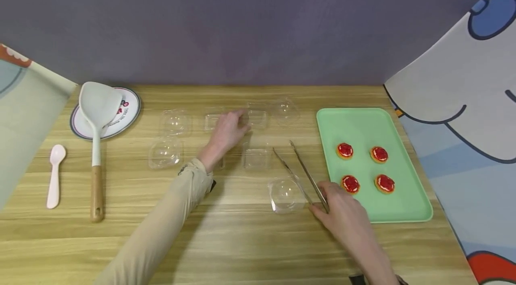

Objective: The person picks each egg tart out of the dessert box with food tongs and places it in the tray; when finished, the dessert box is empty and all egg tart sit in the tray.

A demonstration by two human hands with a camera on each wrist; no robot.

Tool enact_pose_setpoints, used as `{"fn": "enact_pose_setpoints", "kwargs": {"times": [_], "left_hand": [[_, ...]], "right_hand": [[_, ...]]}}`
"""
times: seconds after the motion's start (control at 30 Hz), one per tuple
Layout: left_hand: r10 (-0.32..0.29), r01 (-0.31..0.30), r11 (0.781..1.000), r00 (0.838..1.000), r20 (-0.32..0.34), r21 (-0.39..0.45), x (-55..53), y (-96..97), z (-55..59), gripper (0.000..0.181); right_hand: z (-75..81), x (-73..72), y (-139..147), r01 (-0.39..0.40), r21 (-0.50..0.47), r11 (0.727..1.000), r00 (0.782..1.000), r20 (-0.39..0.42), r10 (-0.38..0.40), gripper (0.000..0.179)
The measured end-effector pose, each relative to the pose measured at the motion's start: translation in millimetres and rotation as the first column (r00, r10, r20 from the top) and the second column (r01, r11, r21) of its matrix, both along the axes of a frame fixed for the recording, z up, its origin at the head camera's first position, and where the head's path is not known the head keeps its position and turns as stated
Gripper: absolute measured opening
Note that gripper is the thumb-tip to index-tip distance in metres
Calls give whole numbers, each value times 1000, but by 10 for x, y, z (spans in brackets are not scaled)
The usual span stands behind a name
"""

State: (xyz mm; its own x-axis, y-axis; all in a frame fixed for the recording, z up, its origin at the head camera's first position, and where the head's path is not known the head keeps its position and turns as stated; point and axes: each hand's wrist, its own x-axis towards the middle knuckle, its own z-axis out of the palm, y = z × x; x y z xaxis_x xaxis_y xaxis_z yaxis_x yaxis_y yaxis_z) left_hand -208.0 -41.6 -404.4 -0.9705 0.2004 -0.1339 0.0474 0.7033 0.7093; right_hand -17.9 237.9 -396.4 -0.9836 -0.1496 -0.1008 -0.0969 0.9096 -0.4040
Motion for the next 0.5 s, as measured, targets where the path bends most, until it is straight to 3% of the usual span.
{"fn": "enact_pose_setpoints", "kwargs": {"times": [0.03,0.07,0.3,0.4,0.5], "left_hand": [[-2,2,1000,1000,3,2,1,-2,-1,62],[-8,8,1000,1000,5,-4,38,6,78,62],[-28,28,1000,999,-25,2,55,-26,72,62],[-27,27,1000,999,-25,7,64,-28,59,61],[-31,31,999,999,-32,7,69,-25,44,61]], "right_hand": [[-10,-2,-2,-2,7,1000,1000,3,2,57],[-19,0,-6,-2,14,1000,1000,4,2,57],[-71,5,-30,-26,54,998,999,-30,28,56],[-37,3,-15,-24,45,999,1000,-11,24,58],[50,-1,37,-28,27,999,999,-41,29,54]]}}
